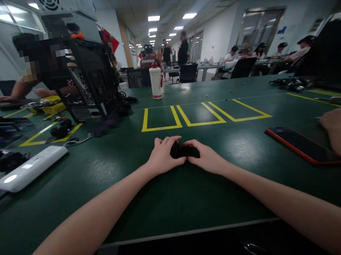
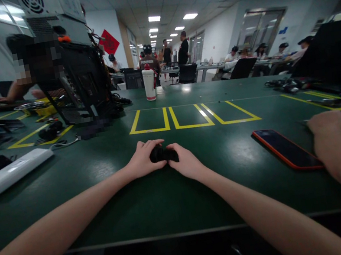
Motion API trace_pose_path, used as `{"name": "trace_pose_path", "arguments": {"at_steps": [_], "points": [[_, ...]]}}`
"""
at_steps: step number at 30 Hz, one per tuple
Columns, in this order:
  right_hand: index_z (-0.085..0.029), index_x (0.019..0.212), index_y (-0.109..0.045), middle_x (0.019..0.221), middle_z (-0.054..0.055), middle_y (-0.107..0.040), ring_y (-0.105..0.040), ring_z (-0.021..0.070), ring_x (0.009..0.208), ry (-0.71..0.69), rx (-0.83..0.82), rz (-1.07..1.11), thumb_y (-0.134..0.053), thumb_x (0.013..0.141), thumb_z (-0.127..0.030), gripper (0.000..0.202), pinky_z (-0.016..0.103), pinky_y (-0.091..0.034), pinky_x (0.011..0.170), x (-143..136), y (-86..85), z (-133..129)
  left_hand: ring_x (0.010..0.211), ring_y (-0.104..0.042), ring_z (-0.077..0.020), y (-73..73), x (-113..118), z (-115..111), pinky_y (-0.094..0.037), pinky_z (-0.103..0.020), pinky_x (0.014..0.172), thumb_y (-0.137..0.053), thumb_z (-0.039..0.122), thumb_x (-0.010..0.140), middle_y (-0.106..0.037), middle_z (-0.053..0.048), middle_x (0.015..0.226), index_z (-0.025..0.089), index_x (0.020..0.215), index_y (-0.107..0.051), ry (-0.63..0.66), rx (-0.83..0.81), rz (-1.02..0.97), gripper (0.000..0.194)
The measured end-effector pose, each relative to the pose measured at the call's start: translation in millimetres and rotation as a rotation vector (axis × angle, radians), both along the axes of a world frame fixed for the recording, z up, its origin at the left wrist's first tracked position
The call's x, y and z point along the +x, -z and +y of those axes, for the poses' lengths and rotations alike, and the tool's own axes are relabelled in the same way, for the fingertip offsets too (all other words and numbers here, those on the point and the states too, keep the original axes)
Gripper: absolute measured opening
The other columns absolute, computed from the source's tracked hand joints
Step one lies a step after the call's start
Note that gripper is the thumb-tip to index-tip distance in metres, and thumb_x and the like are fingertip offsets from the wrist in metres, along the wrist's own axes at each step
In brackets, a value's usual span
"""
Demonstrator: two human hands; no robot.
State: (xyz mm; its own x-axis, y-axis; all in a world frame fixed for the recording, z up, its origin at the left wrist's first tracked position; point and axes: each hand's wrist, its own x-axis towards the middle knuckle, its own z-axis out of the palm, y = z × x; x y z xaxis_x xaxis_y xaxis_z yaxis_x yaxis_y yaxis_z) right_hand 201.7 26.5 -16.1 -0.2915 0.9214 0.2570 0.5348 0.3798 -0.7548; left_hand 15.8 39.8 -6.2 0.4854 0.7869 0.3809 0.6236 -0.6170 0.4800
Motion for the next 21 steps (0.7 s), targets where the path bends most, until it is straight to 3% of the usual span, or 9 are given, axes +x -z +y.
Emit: {"name": "trace_pose_path", "arguments": {"at_steps": [8, 12, 17, 21], "points": [[-0.022, 0.104, -0.052, 0.105, 0.006, -0.058, -0.053, 0.0220, 0.102, -0.018, -0.040, 0.026, -0.061, 0.067, -0.011, 0.040, 0.047, -0.038, 0.093, -2, -4.0, -3, 0.101, -0.048, -0.0231, 0.6, 0, 0, -0.041, -0.042, 0.088, -0.064, 0.035, 0.067, -0.045, -0.007, 0.112, 0.028, 0.121, -0.042, 0.153, -0.030, -0.041, 0.059], [-0.021, 0.106, -0.048, 0.102, 0.007, -0.058, -0.056, 0.0210, 0.098, -0.023, -0.133, 0.099, -0.064, 0.065, -0.012, 0.045, 0.045, -0.043, 0.089, 0, -7.1, -6, 0.098, -0.049, -0.0236, 1.1, 2, -5, -0.043, -0.042, 0.083, -0.064, 0.039, 0.067, -0.045, -0.006, 0.106, 0.032, 0.124, -0.040, 0.148, 0.027, 0.039, 0.062], [-0.022, 0.115, -0.036, 0.101, 0.006, -0.058, -0.060, 0.0195, 0.092, -0.075, -0.304, 0.304, -0.069, 0.061, -0.015, 0.064, 0.043, -0.046, 0.088, 0, -16.7, -10, 0.095, -0.049, -0.0238, 1.7, 3, -12, -0.043, -0.041, 0.080, -0.060, 0.043, 0.071, -0.044, -0.007, 0.108, 0.029, 0.116, -0.049, 0.147, 0.085, 0.128, 0.049], [-0.022, 0.112, -0.039, 0.098, 0.005, -0.058, -0.060, 0.0198, 0.090, -0.082, -0.293, 0.323, -0.072, 0.059, -0.020, 0.062, 0.044, -0.047, 0.088, -1, -18.7, -10, 0.094, -0.046, -0.0250, 0.4, 4, -17, -0.041, -0.042, 0.078, -0.058, 0.043, 0.072, -0.046, -0.007, 0.107, 0.029, 0.115, -0.048, 0.093, 0.128, 0.153, 0.046]]}}
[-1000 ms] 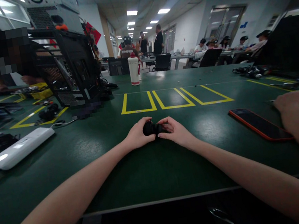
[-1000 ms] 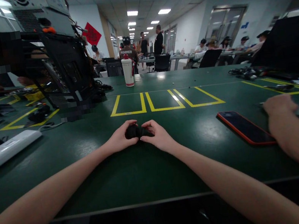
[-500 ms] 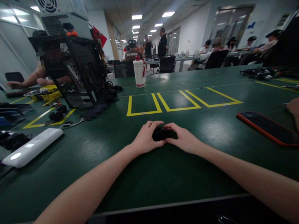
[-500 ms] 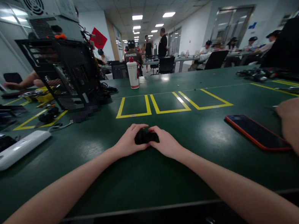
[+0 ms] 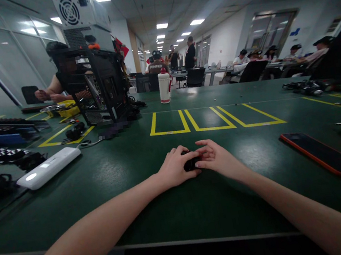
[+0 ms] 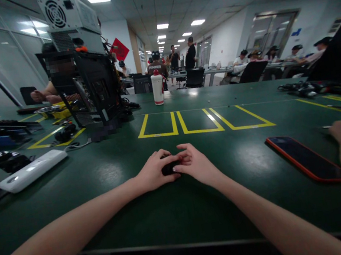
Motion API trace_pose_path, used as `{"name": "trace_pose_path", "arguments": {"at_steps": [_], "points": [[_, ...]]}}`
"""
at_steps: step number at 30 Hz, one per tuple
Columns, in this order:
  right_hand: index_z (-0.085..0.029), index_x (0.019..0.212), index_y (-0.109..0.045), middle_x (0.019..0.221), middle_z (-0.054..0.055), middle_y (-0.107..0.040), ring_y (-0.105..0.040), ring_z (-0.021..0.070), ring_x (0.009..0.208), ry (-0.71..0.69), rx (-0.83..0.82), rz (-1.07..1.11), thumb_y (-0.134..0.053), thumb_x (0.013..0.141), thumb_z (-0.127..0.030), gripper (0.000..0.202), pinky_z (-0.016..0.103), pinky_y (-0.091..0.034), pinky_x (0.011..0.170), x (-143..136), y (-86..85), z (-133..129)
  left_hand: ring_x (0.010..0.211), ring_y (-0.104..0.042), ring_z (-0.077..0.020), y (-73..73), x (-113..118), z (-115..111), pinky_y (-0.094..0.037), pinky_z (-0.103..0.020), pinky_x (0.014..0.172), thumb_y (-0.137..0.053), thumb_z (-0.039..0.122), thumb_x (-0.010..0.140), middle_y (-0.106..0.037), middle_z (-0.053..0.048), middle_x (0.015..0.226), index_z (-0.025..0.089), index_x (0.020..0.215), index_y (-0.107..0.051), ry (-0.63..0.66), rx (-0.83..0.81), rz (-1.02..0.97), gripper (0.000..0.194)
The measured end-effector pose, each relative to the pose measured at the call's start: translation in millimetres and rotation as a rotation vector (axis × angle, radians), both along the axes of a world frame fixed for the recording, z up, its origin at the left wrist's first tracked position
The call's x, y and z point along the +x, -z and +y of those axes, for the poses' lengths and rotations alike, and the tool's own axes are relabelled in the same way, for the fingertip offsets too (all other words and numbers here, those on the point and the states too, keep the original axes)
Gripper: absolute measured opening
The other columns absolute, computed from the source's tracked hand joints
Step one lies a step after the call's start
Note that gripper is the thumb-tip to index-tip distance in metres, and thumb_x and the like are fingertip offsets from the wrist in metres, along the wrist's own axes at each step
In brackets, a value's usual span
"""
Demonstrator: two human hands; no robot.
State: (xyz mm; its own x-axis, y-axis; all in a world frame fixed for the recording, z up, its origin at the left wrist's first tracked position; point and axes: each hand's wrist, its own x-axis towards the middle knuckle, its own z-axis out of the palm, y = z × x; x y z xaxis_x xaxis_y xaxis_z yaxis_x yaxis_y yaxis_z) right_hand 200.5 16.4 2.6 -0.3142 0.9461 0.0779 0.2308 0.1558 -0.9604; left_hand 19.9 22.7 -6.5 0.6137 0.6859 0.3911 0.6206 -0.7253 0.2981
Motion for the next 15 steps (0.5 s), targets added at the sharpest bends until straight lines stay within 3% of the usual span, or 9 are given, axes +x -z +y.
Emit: {"name": "trace_pose_path", "arguments": {"at_steps": [5, 8, 11, 15], "points": [[-0.019, 0.113, -0.040, 0.105, 0.008, -0.055, -0.059, 0.0170, 0.089, -0.026, -0.010, -0.050, -0.064, 0.069, -0.025, 0.050, 0.038, -0.049, 0.084, -4, -0.8, -3, 0.093, -0.042, -0.0252, -2.7, -1, -4, -0.040, -0.042, 0.079, -0.058, 0.035, 0.072, -0.049, -0.007, 0.103, 0.026, 0.112, -0.048, -0.041, 0.063, 0.027, 0.043], [-0.018, 0.113, -0.041, 0.109, 0.008, -0.053, -0.060, 0.0135, 0.080, -0.043, -0.008, -0.125, -0.060, 0.073, -0.028, 0.045, 0.036, -0.050, 0.079, -4, -1.5, -5, 0.093, -0.042, -0.0240, -3.4, -15, 1, -0.041, -0.040, 0.080, -0.058, 0.035, 0.071, -0.050, -0.006, 0.104, 0.024, 0.109, -0.048, -0.083, 0.046, 0.044, 0.040], [-0.020, 0.112, -0.044, 0.111, 0.008, -0.052, -0.059, 0.0140, 0.083, -0.052, -0.008, -0.205, -0.058, 0.074, -0.032, 0.042, 0.036, -0.049, 0.079, -2, -1.6, -6, 0.093, -0.043, -0.0231, -2.8, -49, 14, -0.041, -0.038, 0.081, -0.057, 0.035, 0.072, -0.051, -0.004, 0.106, 0.024, 0.107, -0.047, -0.168, 0.031, 0.067, 0.039], [-0.020, 0.110, -0.048, 0.113, 0.006, -0.053, -0.058, 0.0138, 0.085, -0.080, -0.009, -0.249, -0.056, 0.076, -0.033, 0.037, 0.034, -0.048, 0.080, -1, -3.4, -6, 0.094, -0.047, -0.0228, -1.9, -117, 39, -0.041, -0.038, 0.084, -0.055, 0.034, 0.072, -0.051, -0.004, 0.109, 0.024, 0.108, -0.046, -0.340, 0.034, 0.134, 0.039]]}}
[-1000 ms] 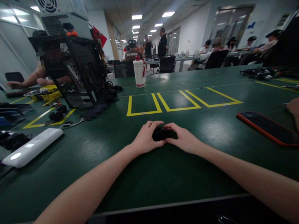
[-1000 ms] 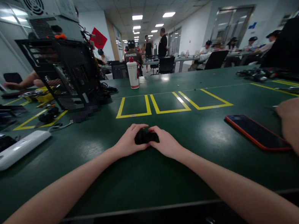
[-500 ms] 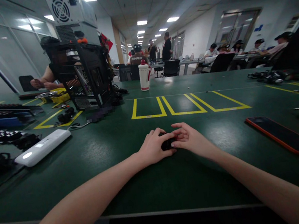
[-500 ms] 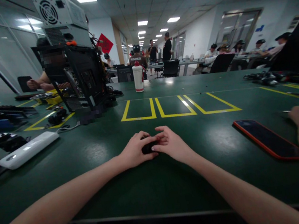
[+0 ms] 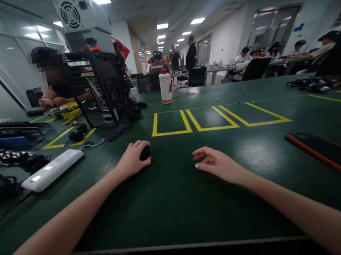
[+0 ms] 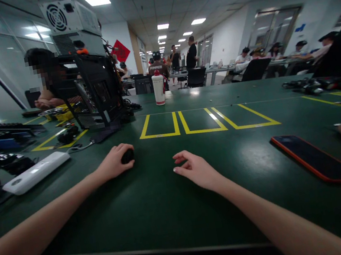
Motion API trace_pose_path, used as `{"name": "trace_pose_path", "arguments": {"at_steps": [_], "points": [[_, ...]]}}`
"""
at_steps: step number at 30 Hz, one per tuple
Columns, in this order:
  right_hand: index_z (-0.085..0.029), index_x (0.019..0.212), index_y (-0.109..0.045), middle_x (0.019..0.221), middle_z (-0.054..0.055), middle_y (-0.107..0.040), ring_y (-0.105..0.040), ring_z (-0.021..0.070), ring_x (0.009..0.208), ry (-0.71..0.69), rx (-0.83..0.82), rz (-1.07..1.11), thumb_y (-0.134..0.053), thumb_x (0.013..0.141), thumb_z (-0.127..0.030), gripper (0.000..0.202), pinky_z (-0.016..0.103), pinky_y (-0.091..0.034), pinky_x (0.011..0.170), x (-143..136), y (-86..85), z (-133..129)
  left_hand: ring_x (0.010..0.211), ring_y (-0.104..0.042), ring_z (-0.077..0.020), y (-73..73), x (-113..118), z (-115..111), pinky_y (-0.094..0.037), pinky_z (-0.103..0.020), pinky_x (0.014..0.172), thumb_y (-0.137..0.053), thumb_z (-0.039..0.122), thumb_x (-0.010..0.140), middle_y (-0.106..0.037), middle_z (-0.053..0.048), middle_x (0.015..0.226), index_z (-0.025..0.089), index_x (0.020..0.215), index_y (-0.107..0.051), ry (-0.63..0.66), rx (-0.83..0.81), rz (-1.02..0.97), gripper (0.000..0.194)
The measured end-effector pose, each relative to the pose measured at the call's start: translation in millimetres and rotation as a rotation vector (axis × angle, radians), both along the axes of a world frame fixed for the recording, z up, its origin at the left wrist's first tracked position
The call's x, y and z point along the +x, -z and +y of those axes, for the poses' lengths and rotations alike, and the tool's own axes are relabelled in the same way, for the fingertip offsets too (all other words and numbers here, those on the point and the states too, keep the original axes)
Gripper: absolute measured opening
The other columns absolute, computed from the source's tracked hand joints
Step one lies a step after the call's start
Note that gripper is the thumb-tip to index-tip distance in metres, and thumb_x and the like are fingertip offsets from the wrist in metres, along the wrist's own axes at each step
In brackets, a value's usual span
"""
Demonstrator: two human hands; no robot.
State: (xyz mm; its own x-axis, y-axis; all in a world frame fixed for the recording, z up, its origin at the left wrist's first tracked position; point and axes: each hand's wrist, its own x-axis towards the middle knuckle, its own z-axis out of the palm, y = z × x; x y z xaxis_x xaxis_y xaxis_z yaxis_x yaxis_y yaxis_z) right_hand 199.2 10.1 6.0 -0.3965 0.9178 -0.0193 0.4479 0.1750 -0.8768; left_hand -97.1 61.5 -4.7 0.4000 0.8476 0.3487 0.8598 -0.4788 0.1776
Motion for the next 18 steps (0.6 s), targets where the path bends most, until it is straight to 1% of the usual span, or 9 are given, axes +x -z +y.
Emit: {"name": "trace_pose_path", "arguments": {"at_steps": [3, 5, 7, 9, 12, 15, 18], "points": [[-0.020, 0.110, -0.049, 0.112, 0.006, -0.054, -0.058, 0.0135, 0.085, -0.021, 0.004, -0.030, -0.054, 0.078, -0.033, 0.035, 0.033, -0.048, 0.079, -1, -2.5, -1, 0.095, -0.049, -0.0237, 0.8, -53, 15, -0.040, -0.038, 0.085, -0.052, 0.034, 0.073, -0.052, -0.004, 0.109, 0.024, 0.113, -0.044, -0.134, -0.009, 0.051, 0.042], [-0.020, 0.110, -0.049, 0.111, 0.005, -0.054, -0.058, 0.0137, 0.086, -0.032, -0.001, -0.055, -0.053, 0.079, -0.033, 0.034, 0.033, -0.048, 0.079, -1, -3.6, -2, 0.096, -0.051, -0.0235, 1.4, -84, 20, -0.040, -0.037, 0.085, -0.050, 0.035, 0.074, -0.051, -0.004, 0.111, 0.027, 0.119, -0.041, -0.195, -0.017, 0.085, 0.047], [-0.020, 0.110, -0.050, 0.109, 0.005, -0.055, -0.057, 0.0139, 0.086, -0.037, 0.001, -0.083, -0.052, 0.079, -0.034, 0.033, 0.033, -0.048, 0.078, -1, -3.7, -2, 0.094, -0.053, -0.0229, 2.1, -110, 23, -0.041, -0.034, 0.084, -0.048, 0.039, 0.075, -0.051, -0.004, 0.109, 0.026, 0.116, -0.043, -0.236, -0.027, 0.116, 0.044], [-0.021, 0.109, -0.050, 0.108, 0.004, -0.056, -0.057, 0.0138, 0.085, -0.038, 0.012, -0.109, -0.051, 0.080, -0.034, 0.033, 0.032, -0.047, 0.077, 0, -3.3, -2, 0.092, -0.055, -0.0228, 2.5, -131, 24, -0.042, -0.033, 0.081, -0.046, 0.041, 0.075, -0.051, -0.004, 0.109, 0.026, 0.112, -0.046, -0.286, -0.011, 0.138, 0.040], [-0.021, 0.109, -0.051, 0.107, 0.004, -0.056, -0.057, 0.0138, 0.085, -0.041, 0.019, -0.134, -0.051, 0.080, -0.035, 0.032, 0.032, -0.047, 0.077, 0, -2.9, -2, 0.088, -0.057, -0.0225, 2.7, -150, 28, -0.043, -0.032, 0.077, -0.045, 0.043, 0.075, -0.051, -0.005, 0.107, 0.025, 0.112, -0.047, -0.323, -0.004, 0.166, 0.040], [-0.021, 0.108, -0.051, 0.105, 0.004, -0.056, -0.057, 0.0141, 0.086, -0.041, 0.026, -0.162, -0.050, 0.080, -0.035, 0.031, 0.031, -0.047, 0.076, -1, -3.6, -2, 0.085, -0.057, -0.0217, 1.1, -159, 36, -0.043, -0.030, 0.075, -0.048, 0.043, 0.073, -0.052, -0.005, 0.101, 0.025, 0.112, -0.048, -0.303, -0.047, 0.211, 0.043], [-0.021, 0.106, -0.052, 0.103, 0.003, -0.056, -0.056, 0.0140, 0.085, -0.039, 0.045, -0.179, -0.050, 0.081, -0.034, 0.029, 0.031, -0.047, 0.075, -2, -4.9, -4, 0.081, -0.056, -0.0202, -4.8, -165, 49, -0.043, -0.028, 0.073, -0.052, 0.043, 0.070, -0.054, -0.004, 0.094, 0.025, 0.109, -0.050, -0.271, -0.117, 0.256, 0.043]]}}
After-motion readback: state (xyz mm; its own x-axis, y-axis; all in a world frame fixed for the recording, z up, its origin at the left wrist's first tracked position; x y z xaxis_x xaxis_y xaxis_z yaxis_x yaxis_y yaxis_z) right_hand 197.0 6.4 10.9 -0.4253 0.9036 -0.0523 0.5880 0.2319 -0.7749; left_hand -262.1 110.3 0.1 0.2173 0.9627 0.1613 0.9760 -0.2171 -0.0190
